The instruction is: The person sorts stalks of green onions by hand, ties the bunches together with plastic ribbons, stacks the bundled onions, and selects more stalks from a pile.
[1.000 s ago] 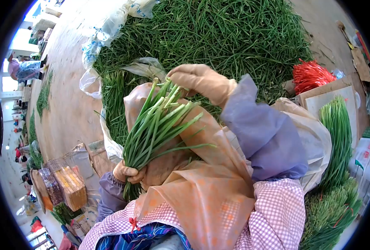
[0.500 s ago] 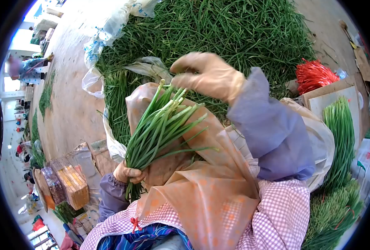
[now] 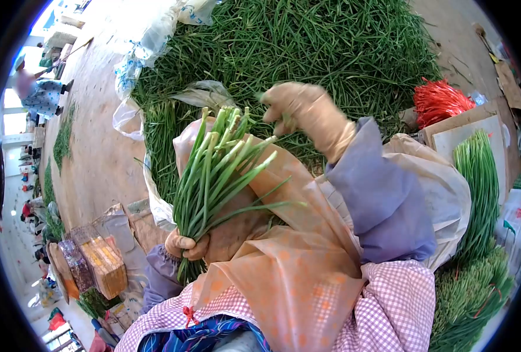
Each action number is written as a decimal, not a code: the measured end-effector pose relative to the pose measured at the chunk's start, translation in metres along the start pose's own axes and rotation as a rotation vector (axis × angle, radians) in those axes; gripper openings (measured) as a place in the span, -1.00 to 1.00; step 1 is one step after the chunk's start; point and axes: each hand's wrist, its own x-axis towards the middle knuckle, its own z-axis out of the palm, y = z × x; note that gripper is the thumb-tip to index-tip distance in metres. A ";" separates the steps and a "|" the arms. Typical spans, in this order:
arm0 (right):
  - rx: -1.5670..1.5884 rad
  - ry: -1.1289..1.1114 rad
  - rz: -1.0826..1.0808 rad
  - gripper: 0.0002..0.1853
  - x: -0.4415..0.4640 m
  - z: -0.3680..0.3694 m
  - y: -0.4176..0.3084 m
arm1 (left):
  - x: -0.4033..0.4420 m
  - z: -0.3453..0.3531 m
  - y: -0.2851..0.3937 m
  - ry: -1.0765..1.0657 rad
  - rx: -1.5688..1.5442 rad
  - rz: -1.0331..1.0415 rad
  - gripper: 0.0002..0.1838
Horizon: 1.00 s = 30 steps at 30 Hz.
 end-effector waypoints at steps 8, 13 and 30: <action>-0.425 0.091 -0.479 -0.82 0.006 0.022 0.033 | 0.002 0.004 0.002 -0.007 -0.023 0.002 -0.46; 0.019 0.289 -0.411 -0.83 0.012 -0.011 0.022 | 0.000 0.001 -0.001 -0.005 -0.031 -0.017 -0.45; 0.065 0.574 -0.456 -0.83 0.029 -0.017 0.008 | 0.002 -0.011 -0.012 -0.183 -0.270 -0.030 -0.39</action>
